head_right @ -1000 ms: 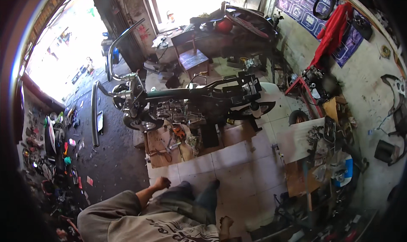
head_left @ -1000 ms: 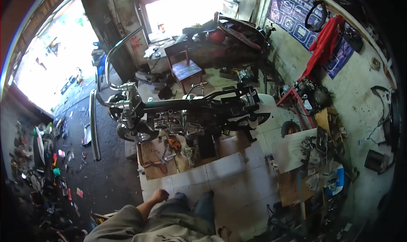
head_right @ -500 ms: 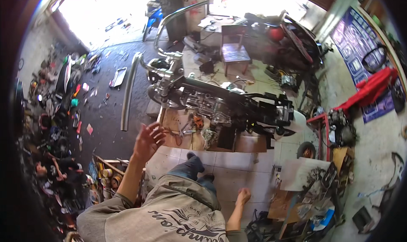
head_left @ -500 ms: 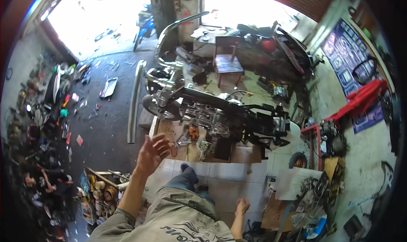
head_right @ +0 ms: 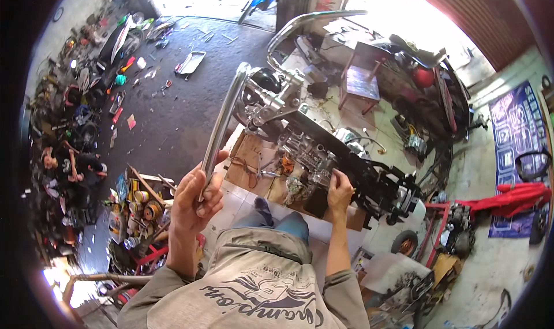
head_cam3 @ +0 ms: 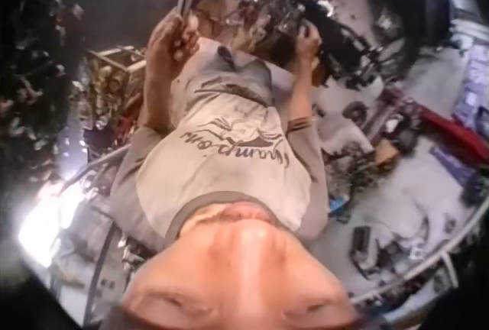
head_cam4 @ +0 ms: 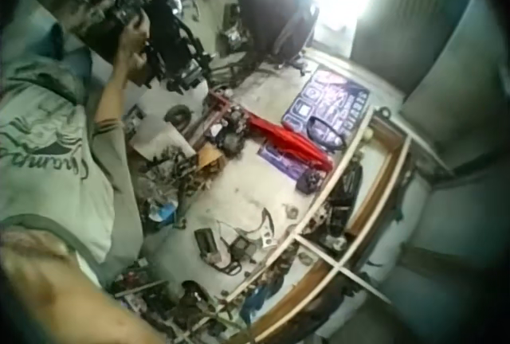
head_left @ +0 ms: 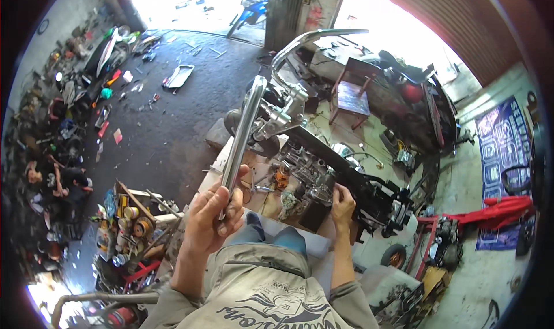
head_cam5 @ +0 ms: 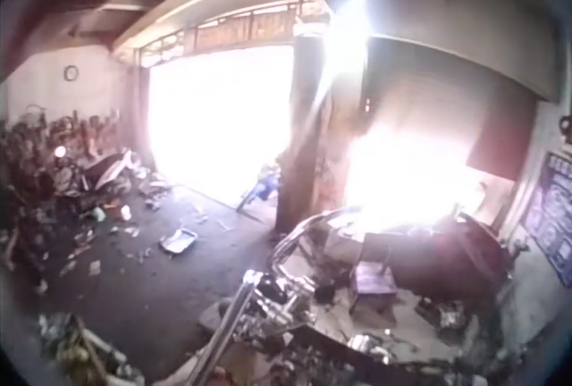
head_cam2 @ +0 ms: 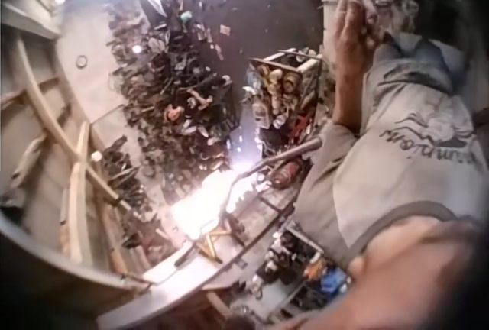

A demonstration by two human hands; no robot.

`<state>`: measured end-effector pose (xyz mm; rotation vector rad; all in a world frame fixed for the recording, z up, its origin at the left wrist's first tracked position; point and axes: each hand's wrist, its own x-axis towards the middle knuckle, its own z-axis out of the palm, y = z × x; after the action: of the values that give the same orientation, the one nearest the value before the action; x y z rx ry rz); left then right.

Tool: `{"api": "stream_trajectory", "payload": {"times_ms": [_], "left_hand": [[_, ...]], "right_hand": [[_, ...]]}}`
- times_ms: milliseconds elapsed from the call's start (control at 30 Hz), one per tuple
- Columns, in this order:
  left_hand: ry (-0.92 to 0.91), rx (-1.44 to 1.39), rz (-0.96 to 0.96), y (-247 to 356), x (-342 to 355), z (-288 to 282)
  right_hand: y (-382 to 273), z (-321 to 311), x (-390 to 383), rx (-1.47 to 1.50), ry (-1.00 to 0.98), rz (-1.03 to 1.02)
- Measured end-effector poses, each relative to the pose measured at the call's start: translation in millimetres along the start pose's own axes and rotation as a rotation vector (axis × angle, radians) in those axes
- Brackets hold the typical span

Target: The person tightens bolts on a motorcycle engine using a wrench, attaches a hose to the engine, and adjusts the motorcycle frame before wiping their hands with a cloth.

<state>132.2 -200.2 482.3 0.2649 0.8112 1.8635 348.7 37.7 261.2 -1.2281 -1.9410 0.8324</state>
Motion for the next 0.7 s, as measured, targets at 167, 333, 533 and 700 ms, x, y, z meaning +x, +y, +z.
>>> {"api": "stream_trajectory", "payload": {"times_ms": [167,333,533,700], "left_hand": [[0.221,0.468,0.272,-12.2,-5.1,11.7],[0.552,0.816,0.41,-28.2,-4.9,25.2],[0.809,1.155,0.532,-34.5,8.1,27.1],[0.811,1.055,0.545,-28.2,11.6,25.9]], "right_hand": [[-6.5,24.6,66.3,-0.176,-0.16,-0.259],[16.1,31.6,94.1,-0.361,-0.261,-0.41],[37.0,27.8,104.1,-0.326,-0.284,-0.405],[46.9,24.7,109.7,-0.25,-0.285,-0.426]]}}
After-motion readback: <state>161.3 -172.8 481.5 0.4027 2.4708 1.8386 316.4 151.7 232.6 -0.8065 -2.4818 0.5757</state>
